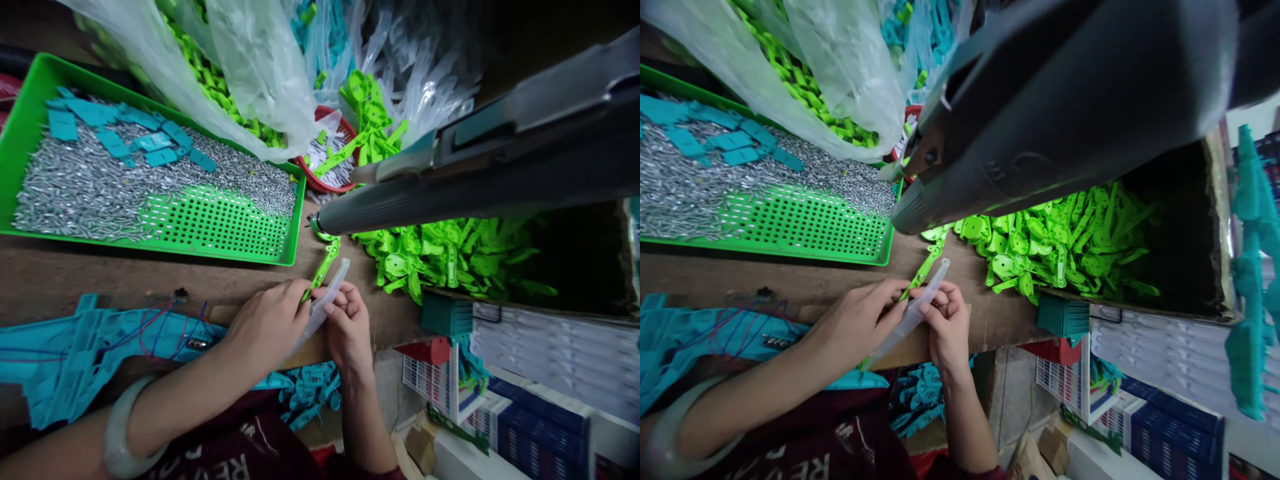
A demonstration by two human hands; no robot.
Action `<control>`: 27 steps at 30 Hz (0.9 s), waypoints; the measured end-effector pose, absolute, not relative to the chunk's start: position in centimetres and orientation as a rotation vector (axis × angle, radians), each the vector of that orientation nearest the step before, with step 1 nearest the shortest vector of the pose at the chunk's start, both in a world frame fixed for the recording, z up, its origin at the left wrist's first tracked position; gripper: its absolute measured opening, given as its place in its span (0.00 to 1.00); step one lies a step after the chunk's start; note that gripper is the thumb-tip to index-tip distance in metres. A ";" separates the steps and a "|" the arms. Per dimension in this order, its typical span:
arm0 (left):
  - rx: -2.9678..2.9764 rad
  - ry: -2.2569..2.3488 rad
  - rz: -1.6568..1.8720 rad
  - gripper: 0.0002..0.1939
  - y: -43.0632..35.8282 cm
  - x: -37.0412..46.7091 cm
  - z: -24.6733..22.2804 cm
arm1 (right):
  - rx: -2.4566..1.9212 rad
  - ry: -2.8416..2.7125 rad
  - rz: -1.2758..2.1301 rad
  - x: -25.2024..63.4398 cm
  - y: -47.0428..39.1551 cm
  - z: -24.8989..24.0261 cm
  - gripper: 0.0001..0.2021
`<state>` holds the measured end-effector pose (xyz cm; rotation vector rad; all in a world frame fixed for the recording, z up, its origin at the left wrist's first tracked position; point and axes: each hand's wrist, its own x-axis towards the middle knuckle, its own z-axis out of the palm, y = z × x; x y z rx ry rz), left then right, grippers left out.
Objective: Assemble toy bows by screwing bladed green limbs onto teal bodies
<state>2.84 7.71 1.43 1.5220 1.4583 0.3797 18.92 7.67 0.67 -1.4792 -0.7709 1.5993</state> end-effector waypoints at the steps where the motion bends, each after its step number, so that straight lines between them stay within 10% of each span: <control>1: 1.544 1.481 0.335 0.11 7.8 2.9 1.5 | -1.480 -0.774 1.600 18.9 7.7 0.7 0.16; 27: 1.926 1.580 0.319 0.14 6.7 3.3 1.2 | -1.721 -1.234 1.346 19.4 8.3 0.3 0.30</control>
